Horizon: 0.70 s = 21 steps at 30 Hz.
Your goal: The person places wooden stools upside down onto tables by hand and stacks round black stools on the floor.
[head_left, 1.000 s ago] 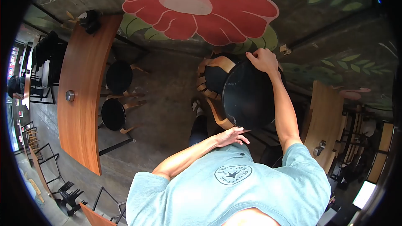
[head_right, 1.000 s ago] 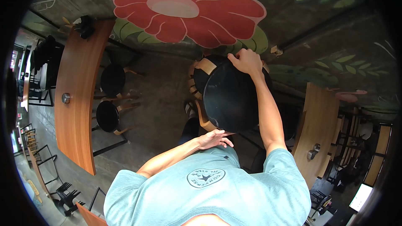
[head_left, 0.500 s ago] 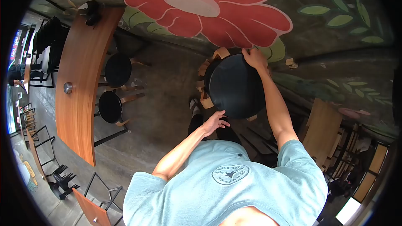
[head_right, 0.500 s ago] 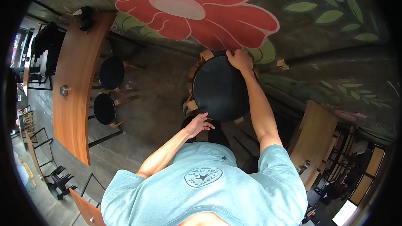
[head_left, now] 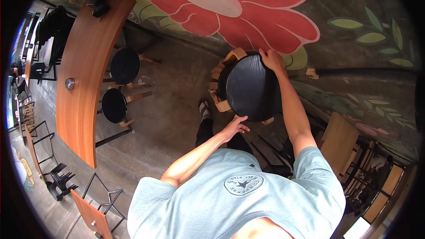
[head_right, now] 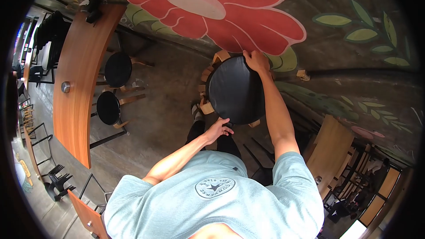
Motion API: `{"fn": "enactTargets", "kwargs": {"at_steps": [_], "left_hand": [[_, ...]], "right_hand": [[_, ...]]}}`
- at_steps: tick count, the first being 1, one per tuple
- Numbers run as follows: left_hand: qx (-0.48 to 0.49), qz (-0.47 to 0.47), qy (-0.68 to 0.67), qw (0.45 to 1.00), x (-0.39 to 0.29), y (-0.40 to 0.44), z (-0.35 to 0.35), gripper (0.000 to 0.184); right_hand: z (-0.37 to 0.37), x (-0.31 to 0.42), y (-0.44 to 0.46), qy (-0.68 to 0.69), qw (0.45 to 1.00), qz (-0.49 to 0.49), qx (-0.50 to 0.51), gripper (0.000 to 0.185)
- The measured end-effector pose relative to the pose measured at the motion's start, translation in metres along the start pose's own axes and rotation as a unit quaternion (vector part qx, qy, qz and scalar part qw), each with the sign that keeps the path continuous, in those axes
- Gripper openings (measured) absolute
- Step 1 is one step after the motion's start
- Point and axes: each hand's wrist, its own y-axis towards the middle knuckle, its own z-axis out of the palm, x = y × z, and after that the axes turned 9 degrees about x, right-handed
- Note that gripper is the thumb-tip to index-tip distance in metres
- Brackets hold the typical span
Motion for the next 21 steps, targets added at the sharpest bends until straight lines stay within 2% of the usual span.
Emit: {"fn": "enactTargets", "kwargs": {"at_steps": [4,7,9,12,17,21], "left_hand": [[-0.008,-0.008,-0.011,1.0,0.001,-0.001,0.005,0.04],[-0.021,-0.004,0.02,1.0,-0.003,0.006,-0.005,0.046],[-0.038,-0.009,0.057,0.998,-0.004,0.007,-0.006,0.046],[-0.076,-0.009,0.107,0.991,-0.008,0.001,-0.004,0.047],[-0.122,0.031,0.148,0.981,-0.031,-0.006,-0.013,0.05],[-0.129,-0.013,0.186,0.974,-0.047,0.0,-0.03,0.059]], "right_hand": [[0.006,-0.007,0.003,0.001,1.0,-0.005,-0.026,0.06],[0.011,-0.023,0.007,-0.004,0.999,0.029,-0.024,0.059],[0.015,-0.029,0.005,0.033,0.996,0.047,-0.064,0.059],[0.009,-0.034,-0.007,0.043,0.995,0.088,-0.019,0.061],[0.018,-0.049,-0.016,0.07,0.988,0.136,-0.037,0.066],[0.03,-0.053,-0.008,0.078,0.983,0.165,-0.02,0.069]]}}
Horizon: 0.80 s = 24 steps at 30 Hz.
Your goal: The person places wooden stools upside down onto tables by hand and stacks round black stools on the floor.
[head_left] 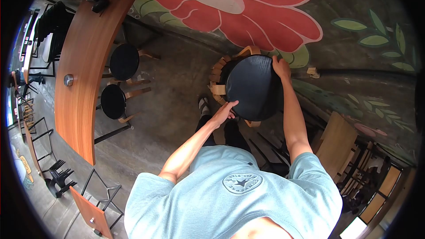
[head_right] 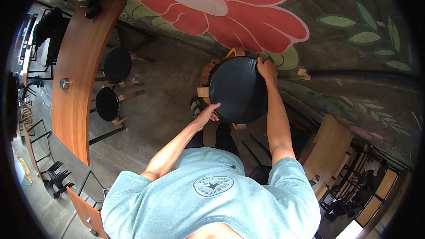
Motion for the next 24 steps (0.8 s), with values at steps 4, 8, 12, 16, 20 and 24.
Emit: {"fn": "enactTargets", "kwargs": {"at_steps": [4,8,12,16,20,24], "left_hand": [[-0.02,-0.022,0.021,0.999,0.006,0.01,-0.004,0.061],[-0.079,-0.058,0.0,0.995,0.029,0.04,-0.016,0.066],[-0.088,-0.11,-0.027,0.99,0.055,0.073,-0.04,0.072],[-0.115,-0.142,-0.029,0.983,0.077,0.103,-0.063,0.069],[-0.108,-0.172,-0.043,0.978,0.099,0.127,-0.078,0.065],[-0.128,-0.175,-0.089,0.972,0.113,0.143,-0.089,0.065]], "right_hand": [[0.021,-0.001,0.019,-0.009,0.998,0.014,0.056,0.067],[0.054,-0.01,0.04,-0.005,0.997,0.025,0.074,0.067],[0.095,-0.034,0.06,0.054,0.986,-0.112,0.111,0.056],[0.127,-0.05,0.062,0.044,0.987,-0.115,0.105,0.057],[0.145,-0.061,0.057,0.025,0.989,-0.104,0.097,0.057],[0.156,-0.083,0.024,0.087,0.978,-0.19,0.014,0.059]]}}
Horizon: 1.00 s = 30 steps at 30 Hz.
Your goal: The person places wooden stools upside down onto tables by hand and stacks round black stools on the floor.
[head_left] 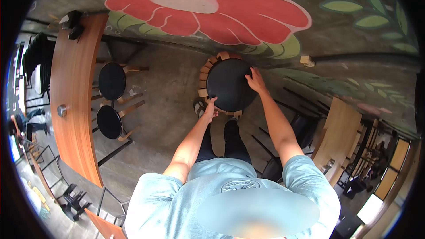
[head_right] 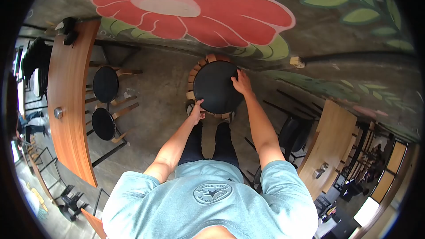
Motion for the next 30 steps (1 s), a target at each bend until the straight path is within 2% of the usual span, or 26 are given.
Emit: {"fn": "enactTargets", "kwargs": {"at_steps": [3,5,7,8,9,10,11,12,14,17,22,24,26,28,30], "left_hand": [[0.027,0.035,0.054,0.998,0.011,0.001,-0.007,0.061],[0.025,0.023,0.077,0.996,0.006,-0.019,-0.003,0.057],[0.041,0.013,0.131,0.99,0.006,-0.029,-0.01,0.056],[0.009,0.003,0.18,0.984,0.009,-0.031,-0.015,0.053],[0.016,0.0,0.195,0.981,0.013,-0.035,-0.023,0.053],[0.006,-0.014,0.233,0.972,0.016,-0.038,-0.032,0.052],[-0.005,-0.027,0.272,0.962,0.019,-0.041,-0.044,0.05],[-0.005,-0.034,0.304,0.952,0.024,-0.038,-0.061,0.049],[-0.03,-0.046,0.372,0.927,0.039,-0.038,-0.095,0.045],[-0.077,-0.071,0.491,0.865,0.044,-0.056,-0.13,0.038],[-0.095,-0.098,0.542,0.829,0.049,-0.081,-0.136,0.037],[-0.09,-0.102,0.565,0.814,0.052,-0.083,-0.123,0.037],[-0.032,-0.074,0.607,0.791,0.057,-0.088,-0.102,0.038],[-0.024,-0.009,0.58,0.815,0.07,-0.079,-0.084,0.037],[-0.021,0.006,0.607,0.794,0.084,-0.084,-0.054,0.036]], "right_hand": [[-0.008,0.016,-0.067,0.064,0.997,0.029,-0.029,0.049],[0.003,0.008,-0.124,0.085,0.993,0.074,-0.03,0.047],[0.039,-0.032,-0.189,0.114,0.984,0.133,-0.028,0.046],[0.07,-0.062,-0.225,0.131,0.977,0.16,-0.041,0.044],[0.079,-0.068,-0.265,0.071,0.976,0.207,0.013,0.042],[0.088,-0.067,-0.305,0.117,0.946,0.296,0.058,0.038],[0.105,-0.08,-0.346,0.094,0.944,0.291,0.122,0.033],[0.146,-0.107,-0.389,0.064,0.94,0.314,0.121,0.031],[0.118,-0.056,-0.445,0.261,0.799,0.486,0.24,0.038],[0.15,-0.042,-0.515,0.368,0.733,0.529,0.219,0.041],[0.179,-0.031,-0.543,0.511,0.693,0.5,0.085,0.031],[0.178,-0.029,-0.537,0.544,0.703,0.458,0.017,0.03],[0.178,-0.031,-0.531,0.556,0.725,0.403,-0.044,0.03],[0.17,-0.025,-0.538,0.568,0.736,0.355,-0.096,0.027],[0.173,-0.02,-0.556,0.574,0.741,0.316,-0.147,0.026]]}}
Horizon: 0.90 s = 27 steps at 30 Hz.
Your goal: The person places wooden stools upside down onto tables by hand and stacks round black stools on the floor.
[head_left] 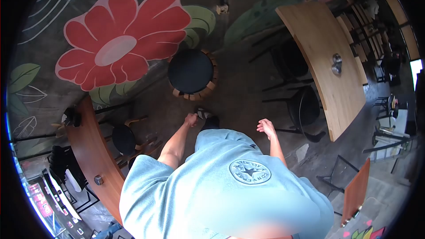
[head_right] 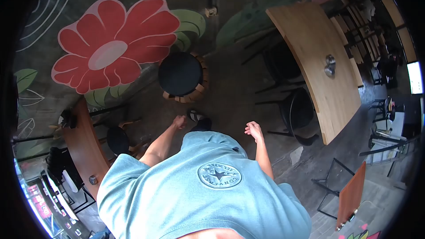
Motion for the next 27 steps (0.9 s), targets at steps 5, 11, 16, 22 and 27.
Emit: {"fn": "enactTargets", "kwargs": {"at_steps": [5,11,16,22,27], "left_hand": [[0.02,0.093,0.018,0.995,-0.037,-0.021,0.066,0.035],[-0.038,0.218,0.39,0.894,-0.005,-0.018,0.192,0.041],[0.177,0.22,0.299,0.912,-0.063,-0.02,0.277,0.035],[0.294,0.114,0.527,0.789,-0.096,0.013,0.357,0.03],[0.273,0.062,0.691,0.666,-0.132,-0.019,0.43,0.03]], "right_hand": [[-0.032,-0.093,-0.073,0.099,0.994,0.006,-0.055,0.025],[-0.044,-0.327,-0.184,0.247,0.923,0.212,-0.206,0.032],[-0.009,-0.434,-0.259,0.373,0.855,0.253,-0.256,0.034],[0.068,-0.428,-0.289,0.567,0.722,0.112,-0.381,0.032],[0.183,-0.401,-0.261,0.689,0.58,0.085,-0.427,0.028]]}}
